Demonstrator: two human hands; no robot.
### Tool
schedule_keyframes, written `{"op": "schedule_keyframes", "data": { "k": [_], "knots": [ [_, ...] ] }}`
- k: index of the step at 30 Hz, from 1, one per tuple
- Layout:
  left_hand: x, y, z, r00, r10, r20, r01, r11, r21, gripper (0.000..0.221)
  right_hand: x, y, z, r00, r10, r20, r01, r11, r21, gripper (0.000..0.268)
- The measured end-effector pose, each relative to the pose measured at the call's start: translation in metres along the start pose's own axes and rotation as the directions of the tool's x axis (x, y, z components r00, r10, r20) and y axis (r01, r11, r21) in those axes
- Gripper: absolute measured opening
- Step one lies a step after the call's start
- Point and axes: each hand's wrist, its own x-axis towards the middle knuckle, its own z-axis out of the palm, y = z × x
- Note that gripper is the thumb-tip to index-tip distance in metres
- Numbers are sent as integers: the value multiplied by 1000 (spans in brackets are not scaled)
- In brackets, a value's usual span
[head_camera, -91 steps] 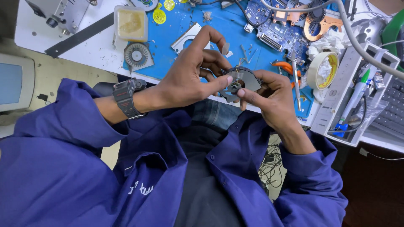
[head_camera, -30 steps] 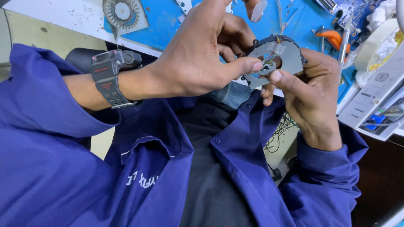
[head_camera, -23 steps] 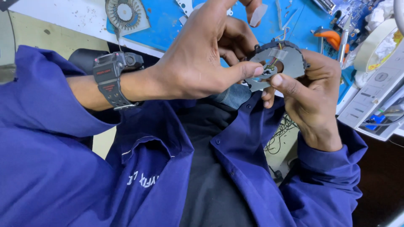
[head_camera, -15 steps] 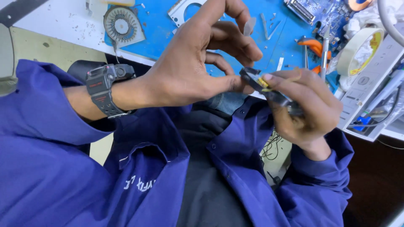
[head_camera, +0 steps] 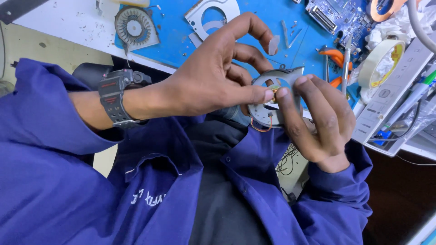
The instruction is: Repairing a small electronic fan by applying adhesive tape and routing wires
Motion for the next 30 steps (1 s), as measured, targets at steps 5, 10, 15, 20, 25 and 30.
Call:
{"op": "schedule_keyframes", "data": {
  "k": [5,10,15,20,25,30],
  "knots": [
    [1,-2,-3,995,97,35,-99,994,52,46,0,-5,-3,994,109,32,-111,990,88,15],
    [-1,3,-1,987,160,28,-163,978,130,47,-6,-2,8,966,255,-47,-235,937,258,17],
    [-4,9,1,987,160,19,-160,958,237,45,3,-7,-2,872,483,81,-464,762,452,37],
    [-4,11,3,969,248,21,-239,902,359,46,-1,-9,-4,588,696,412,-700,181,691,58],
    [-5,9,4,965,257,61,-258,868,425,46,10,-10,1,531,665,525,-773,126,621,50],
    [-4,5,5,959,272,78,-275,827,491,45,10,-11,2,527,665,529,-788,150,597,41]
  ]
}}
